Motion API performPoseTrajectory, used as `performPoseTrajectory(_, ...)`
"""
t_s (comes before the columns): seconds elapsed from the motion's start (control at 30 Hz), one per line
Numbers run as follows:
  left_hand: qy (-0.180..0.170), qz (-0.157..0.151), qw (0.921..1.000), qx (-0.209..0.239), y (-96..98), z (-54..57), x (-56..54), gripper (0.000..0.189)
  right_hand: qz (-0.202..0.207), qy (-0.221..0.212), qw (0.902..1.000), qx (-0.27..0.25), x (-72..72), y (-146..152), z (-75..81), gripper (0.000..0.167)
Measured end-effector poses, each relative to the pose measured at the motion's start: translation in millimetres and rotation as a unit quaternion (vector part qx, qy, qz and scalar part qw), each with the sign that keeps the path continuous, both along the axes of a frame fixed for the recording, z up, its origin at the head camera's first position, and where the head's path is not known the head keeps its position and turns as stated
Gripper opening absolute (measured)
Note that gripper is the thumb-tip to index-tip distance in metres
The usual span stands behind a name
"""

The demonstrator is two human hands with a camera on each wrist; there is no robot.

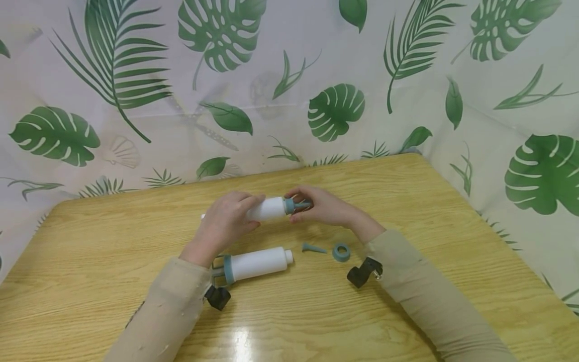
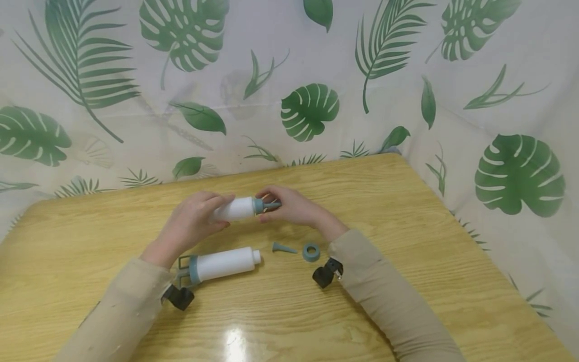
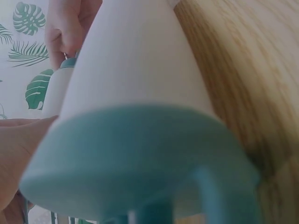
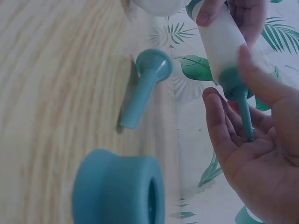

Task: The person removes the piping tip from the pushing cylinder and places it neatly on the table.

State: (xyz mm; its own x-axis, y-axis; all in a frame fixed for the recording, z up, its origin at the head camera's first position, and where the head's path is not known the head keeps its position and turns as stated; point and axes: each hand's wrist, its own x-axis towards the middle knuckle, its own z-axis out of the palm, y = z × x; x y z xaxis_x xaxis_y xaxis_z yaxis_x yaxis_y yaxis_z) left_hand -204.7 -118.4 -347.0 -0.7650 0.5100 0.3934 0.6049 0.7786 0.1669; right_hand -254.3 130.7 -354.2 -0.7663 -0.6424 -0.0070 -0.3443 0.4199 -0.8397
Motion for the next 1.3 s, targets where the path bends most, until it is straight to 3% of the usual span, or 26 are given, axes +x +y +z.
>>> performPoseTrajectory(0.27, 0.005, -0.005, 1.0, 0.001, -0.9, -1.0, -0.5, 0.056, -0.002, -0.049, 0.9984, -0.029, -0.6, 0.0, -5.0, 0.033)
performPoseTrajectory(0.63, 0.003, -0.021, 0.9998, 0.004, -0.3, -2.7, -0.8, 0.055, 0.001, -0.005, 0.9999, -0.013, -2.7, 3.1, -6.6, 0.036)
performPoseTrajectory(1.07, -0.043, -0.005, 0.9991, -0.001, 2.0, -1.1, -0.6, 0.053, 0.011, 0.032, 0.9994, 0.01, -2.3, 4.3, -6.3, 0.034)
performPoseTrajectory(1.3, -0.073, -0.001, 0.9972, 0.018, 2.9, -1.1, -1.3, 0.05, 0.0, 0.023, 0.9997, -0.005, -2.2, 4.5, -8.1, 0.035)
